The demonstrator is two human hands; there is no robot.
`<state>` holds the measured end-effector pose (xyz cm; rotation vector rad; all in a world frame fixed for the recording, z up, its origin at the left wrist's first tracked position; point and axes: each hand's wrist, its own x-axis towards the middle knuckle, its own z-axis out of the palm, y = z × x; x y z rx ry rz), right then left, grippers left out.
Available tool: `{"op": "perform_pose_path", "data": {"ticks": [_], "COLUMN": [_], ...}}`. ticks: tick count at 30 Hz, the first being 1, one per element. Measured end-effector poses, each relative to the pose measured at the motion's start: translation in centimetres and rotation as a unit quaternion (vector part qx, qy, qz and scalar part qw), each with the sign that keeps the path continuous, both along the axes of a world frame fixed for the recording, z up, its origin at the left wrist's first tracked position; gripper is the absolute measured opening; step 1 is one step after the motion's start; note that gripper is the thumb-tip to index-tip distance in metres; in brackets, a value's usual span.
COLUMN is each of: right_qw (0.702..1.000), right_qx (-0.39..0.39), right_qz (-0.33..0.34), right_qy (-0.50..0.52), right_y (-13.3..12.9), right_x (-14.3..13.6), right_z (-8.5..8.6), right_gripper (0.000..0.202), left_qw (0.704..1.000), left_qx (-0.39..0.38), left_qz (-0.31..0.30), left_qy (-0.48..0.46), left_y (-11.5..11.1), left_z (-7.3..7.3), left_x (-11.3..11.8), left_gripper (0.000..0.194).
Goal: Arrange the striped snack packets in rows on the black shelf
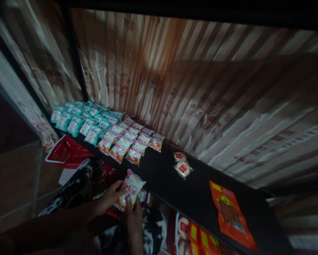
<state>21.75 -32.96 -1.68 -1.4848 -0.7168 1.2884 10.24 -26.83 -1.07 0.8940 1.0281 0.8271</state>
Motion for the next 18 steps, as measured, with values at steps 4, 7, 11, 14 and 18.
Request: {"op": "perform_pose_path", "data": {"ticks": [4,7,11,14,18], "right_qw": [1.000,1.000,0.999,0.999,0.998], "right_qx": [0.008,0.015,0.022,0.017,-0.003], "right_qz": [0.002,-0.013,-0.016,-0.016,-0.022], "right_qy": [-0.010,-0.022,-0.037,-0.045,-0.059], "right_y": [0.5,0.9,1.5,2.0,2.9], "right_x": [1.2,2.1,3.4,4.3,5.3], "right_z": [0.7,0.8,0.8,1.1,1.7], "right_gripper": [0.066,0.066,0.066,0.065,0.068], "left_qw": [1.000,0.999,0.998,0.998,0.996], "left_qx": [0.026,0.040,0.050,0.058,0.064], "left_qz": [-0.002,-0.016,-0.026,-0.021,-0.021], "left_qy": [0.013,0.007,0.003,0.019,0.056], "left_y": [0.7,1.1,2.0,2.8,3.7], "left_z": [-0.3,-0.3,-0.4,-0.7,-0.6], "left_x": [0.9,1.7,3.0,4.1,5.2], "left_gripper": [0.059,0.057,0.052,0.051,0.049]}}
